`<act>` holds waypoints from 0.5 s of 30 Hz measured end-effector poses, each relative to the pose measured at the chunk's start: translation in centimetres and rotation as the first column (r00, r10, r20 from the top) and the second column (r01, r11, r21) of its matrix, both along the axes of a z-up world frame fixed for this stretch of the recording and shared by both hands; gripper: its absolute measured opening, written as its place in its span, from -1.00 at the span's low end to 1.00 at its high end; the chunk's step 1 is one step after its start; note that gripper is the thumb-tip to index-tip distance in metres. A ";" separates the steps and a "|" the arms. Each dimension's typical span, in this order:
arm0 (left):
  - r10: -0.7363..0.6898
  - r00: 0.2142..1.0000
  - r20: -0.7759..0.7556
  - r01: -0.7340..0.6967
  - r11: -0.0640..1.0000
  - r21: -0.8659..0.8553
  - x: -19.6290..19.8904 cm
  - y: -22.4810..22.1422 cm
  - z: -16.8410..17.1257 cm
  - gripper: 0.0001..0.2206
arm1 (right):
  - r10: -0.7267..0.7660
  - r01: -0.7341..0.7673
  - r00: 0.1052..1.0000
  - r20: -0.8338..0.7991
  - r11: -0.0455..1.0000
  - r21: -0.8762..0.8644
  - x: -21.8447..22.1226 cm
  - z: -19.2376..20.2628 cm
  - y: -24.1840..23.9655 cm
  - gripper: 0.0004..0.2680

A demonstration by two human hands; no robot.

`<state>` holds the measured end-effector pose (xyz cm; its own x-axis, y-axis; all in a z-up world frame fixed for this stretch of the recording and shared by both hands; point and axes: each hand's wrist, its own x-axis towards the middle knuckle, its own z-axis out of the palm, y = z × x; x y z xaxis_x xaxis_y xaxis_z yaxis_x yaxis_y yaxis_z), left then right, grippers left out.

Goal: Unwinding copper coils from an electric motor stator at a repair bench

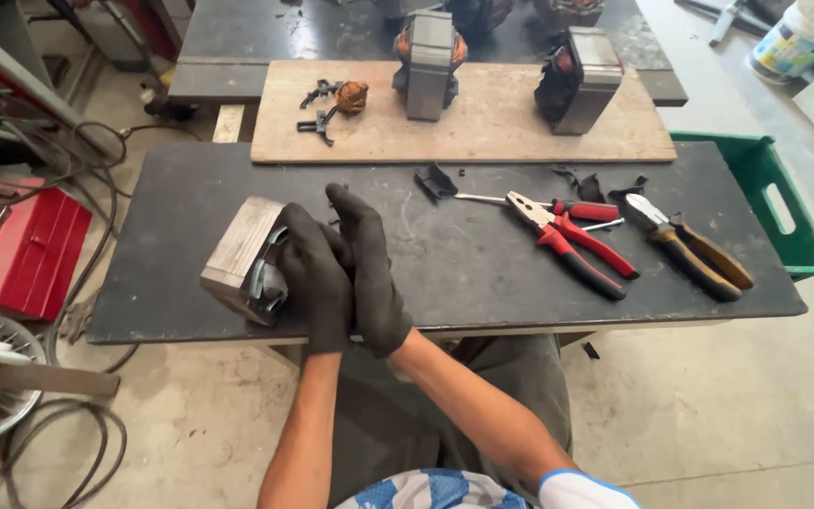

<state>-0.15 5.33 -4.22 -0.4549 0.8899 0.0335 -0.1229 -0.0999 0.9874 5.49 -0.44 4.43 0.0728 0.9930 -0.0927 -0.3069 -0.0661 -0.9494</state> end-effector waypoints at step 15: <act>-0.021 0.949 -0.315 0.138 0.925 0.354 -0.7 -5.4 1.0 -0.49 | 0.070 -0.039 0.987 -0.145 0.978 0.206 1.7 -9.0 3.2 -0.63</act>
